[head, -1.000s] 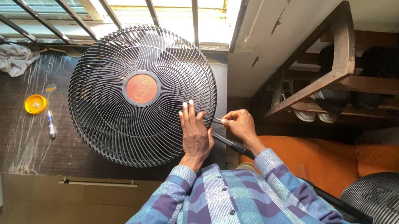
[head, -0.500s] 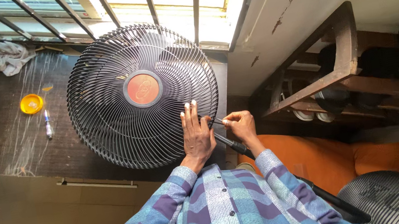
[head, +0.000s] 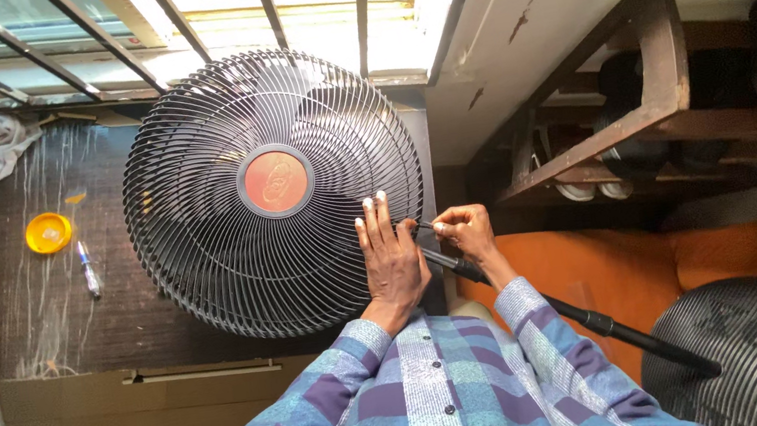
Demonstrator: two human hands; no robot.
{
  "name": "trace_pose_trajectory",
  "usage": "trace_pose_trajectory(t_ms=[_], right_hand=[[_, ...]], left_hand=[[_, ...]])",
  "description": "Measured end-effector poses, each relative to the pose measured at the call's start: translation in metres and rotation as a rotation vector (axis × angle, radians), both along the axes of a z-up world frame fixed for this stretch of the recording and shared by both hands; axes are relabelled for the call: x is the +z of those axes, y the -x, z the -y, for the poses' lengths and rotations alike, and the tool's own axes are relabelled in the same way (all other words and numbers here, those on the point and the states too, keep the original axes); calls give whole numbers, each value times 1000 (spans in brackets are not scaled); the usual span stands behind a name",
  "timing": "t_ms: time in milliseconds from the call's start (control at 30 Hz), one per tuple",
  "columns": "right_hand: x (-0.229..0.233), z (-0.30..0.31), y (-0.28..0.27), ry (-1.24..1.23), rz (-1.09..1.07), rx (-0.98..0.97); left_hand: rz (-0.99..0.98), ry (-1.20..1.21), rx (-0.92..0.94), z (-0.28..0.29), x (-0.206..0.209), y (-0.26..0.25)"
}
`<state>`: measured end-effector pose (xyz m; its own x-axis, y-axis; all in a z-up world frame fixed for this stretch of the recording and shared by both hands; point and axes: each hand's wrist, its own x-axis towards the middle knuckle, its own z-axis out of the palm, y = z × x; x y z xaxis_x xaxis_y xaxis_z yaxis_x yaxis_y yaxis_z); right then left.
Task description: The person removes the front grille of a standing electric fan using a screwdriver, then detaches the fan blade from the motor hub. The removed parts are placed on the table.
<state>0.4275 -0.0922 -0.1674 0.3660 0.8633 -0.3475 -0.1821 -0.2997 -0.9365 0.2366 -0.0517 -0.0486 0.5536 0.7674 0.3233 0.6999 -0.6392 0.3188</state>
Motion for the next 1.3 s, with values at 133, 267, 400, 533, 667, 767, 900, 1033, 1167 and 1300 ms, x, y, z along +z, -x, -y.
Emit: trace_pose_trajectory(t_ms=[133, 267, 400, 533, 667, 767, 900, 1033, 1167, 1300], right_hand=[[-3, 2, 1, -21, 8, -12], [19, 0, 4, 65, 162, 16], [54, -5, 4, 141, 423, 72], [84, -13, 0, 189, 587, 159], [101, -15, 0, 162, 693, 205], [108, -15, 0, 139, 738, 237], [113, -16, 1, 103, 765, 248], [115, -17, 1, 81, 785, 273], [116, -17, 3, 19, 855, 274], [115, -19, 4, 31, 922, 304]], left_hand=[[-21, 18, -18, 2, 0, -2], [-10, -39, -8, 3, -2, -7], [-84, -36, 52, 8, 0, -21], [-249, -52, 155, 17, 1, -39], [-215, -108, 205, 25, 1, -44], [-36, -104, 181, 38, -3, -37], [-76, 208, 200, 54, -15, -31], [-40, 274, 362, 57, -27, -29], [108, 232, 416, 57, -31, -25], [139, 223, 402, 54, -24, -28]])
